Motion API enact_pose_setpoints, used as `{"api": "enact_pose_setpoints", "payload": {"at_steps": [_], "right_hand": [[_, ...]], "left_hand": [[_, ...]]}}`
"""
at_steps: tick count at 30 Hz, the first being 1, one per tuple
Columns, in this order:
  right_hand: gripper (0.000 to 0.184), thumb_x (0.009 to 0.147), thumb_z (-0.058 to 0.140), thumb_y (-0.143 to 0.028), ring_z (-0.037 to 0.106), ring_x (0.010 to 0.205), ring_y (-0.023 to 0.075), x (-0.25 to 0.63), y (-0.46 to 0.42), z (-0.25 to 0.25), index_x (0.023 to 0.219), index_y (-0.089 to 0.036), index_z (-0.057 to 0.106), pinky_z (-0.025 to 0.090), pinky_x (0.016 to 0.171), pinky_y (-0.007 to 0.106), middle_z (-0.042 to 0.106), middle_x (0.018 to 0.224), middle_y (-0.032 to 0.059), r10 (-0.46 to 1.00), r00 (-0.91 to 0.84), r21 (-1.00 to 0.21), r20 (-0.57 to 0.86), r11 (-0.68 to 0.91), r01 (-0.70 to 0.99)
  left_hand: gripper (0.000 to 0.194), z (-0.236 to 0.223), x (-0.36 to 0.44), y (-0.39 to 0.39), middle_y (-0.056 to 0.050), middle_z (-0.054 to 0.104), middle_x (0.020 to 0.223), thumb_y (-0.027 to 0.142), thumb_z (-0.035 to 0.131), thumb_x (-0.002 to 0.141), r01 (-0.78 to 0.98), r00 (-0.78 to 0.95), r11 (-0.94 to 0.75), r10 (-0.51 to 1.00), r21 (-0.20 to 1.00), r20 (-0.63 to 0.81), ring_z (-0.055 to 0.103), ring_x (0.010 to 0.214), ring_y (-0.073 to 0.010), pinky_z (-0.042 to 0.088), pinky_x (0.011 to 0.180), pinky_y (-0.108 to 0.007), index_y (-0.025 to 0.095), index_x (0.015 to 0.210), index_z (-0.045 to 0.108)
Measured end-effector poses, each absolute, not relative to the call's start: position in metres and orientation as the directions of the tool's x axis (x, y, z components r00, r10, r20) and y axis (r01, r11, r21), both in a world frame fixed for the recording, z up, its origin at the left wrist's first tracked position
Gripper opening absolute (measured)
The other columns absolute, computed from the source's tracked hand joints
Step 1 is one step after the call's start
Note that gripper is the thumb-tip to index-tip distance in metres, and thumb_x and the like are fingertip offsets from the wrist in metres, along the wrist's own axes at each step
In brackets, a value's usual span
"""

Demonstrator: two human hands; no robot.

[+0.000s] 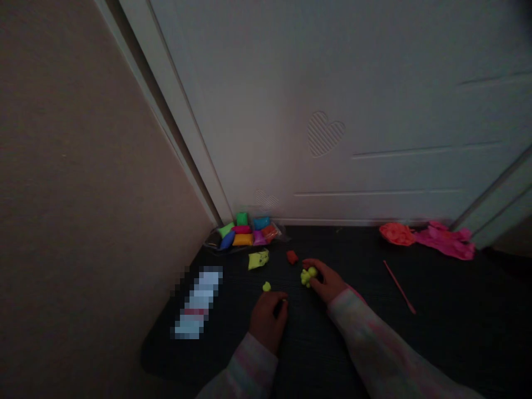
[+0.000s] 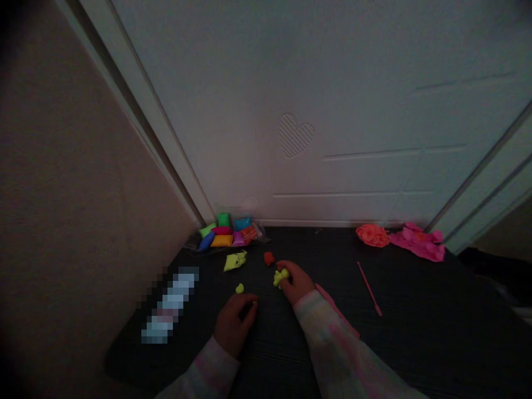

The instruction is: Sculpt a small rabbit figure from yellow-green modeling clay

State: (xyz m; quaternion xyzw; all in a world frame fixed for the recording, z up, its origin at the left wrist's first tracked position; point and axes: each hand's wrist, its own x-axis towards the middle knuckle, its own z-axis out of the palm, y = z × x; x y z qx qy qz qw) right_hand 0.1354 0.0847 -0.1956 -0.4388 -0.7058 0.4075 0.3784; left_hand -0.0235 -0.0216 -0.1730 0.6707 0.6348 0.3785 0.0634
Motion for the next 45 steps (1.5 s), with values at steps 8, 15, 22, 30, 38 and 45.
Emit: {"api": "enact_pose_setpoints", "payload": {"at_steps": [8,15,22,30,38,45], "right_hand": [[0.041,0.059,0.051,-0.017,0.059,0.083,0.0186,0.129,0.078,-0.193,0.1,-0.019,0.055,0.044,0.081,0.034,0.063,0.088,0.0028,0.923,-0.303,-0.892,0.236,0.33,0.31],[0.046,0.063,0.053,-0.021,0.059,0.074,0.0158,0.127,0.077,-0.194,0.108,-0.019,0.047,0.047,0.075,0.032,0.062,0.088,0.002,0.929,-0.281,-0.902,0.242,0.322,0.286],[0.052,0.063,0.054,-0.019,0.058,0.073,0.0152,0.124,0.077,-0.2,0.113,-0.02,0.041,0.047,0.075,0.032,0.061,0.086,0.0012,0.934,-0.251,-0.911,0.255,0.319,0.261],[0.053,0.062,0.057,-0.02,0.059,0.069,0.014,0.127,0.087,-0.205,0.113,-0.022,0.043,0.049,0.07,0.029,0.061,0.083,0.0003,0.938,-0.256,-0.933,0.234,0.291,0.214],[0.054,0.062,0.058,-0.022,0.059,0.07,0.0148,0.128,0.088,-0.207,0.114,-0.021,0.043,0.049,0.071,0.031,0.061,0.082,0.0005,0.948,-0.206,-0.929,0.244,0.289,0.233],[0.053,0.066,0.053,-0.026,0.058,0.071,0.0153,0.126,0.084,-0.205,0.116,-0.02,0.039,0.048,0.072,0.033,0.058,0.085,0.0017,0.946,-0.18,-0.917,0.268,0.308,0.254]], "left_hand": [[0.017,-0.174,-0.024,-0.022,-0.005,0.066,0.075,0.016,0.047,0.076,0.78,-0.146,-0.146,0.903,0.609,0.403,0.063,0.067,-0.0136,0.053,0.06,-0.025,0.016,0.086,0.06],[0.021,-0.181,-0.021,-0.015,-0.005,0.062,0.08,0.011,0.046,0.075,0.809,-0.081,-0.177,0.911,0.561,0.404,0.061,0.071,-0.0138,0.053,0.064,-0.027,0.016,0.092,0.054],[0.015,-0.181,-0.018,-0.004,-0.006,0.064,0.082,0.011,0.046,0.077,0.839,0.094,-0.278,0.921,0.468,0.379,0.06,0.079,-0.0154,0.051,0.073,-0.029,0.017,0.074,0.059],[0.023,-0.179,-0.018,0.002,-0.006,0.063,0.08,0.008,0.044,0.077,0.891,0.041,-0.169,0.954,0.421,0.296,0.059,0.076,-0.0159,0.049,0.069,-0.029,0.017,0.091,0.059],[0.021,-0.18,-0.002,0.006,-0.007,0.061,0.078,0.004,0.044,0.071,0.9,0.06,-0.192,0.944,0.39,0.326,0.056,0.078,-0.0183,0.048,0.072,-0.032,0.015,0.076,0.061],[0.013,-0.184,-0.022,-0.003,-0.005,0.062,0.079,0.013,0.048,0.075,0.888,-0.032,-0.191,0.882,0.418,0.471,0.057,0.078,-0.0161,0.049,0.072,-0.03,0.017,0.073,0.06]]}}
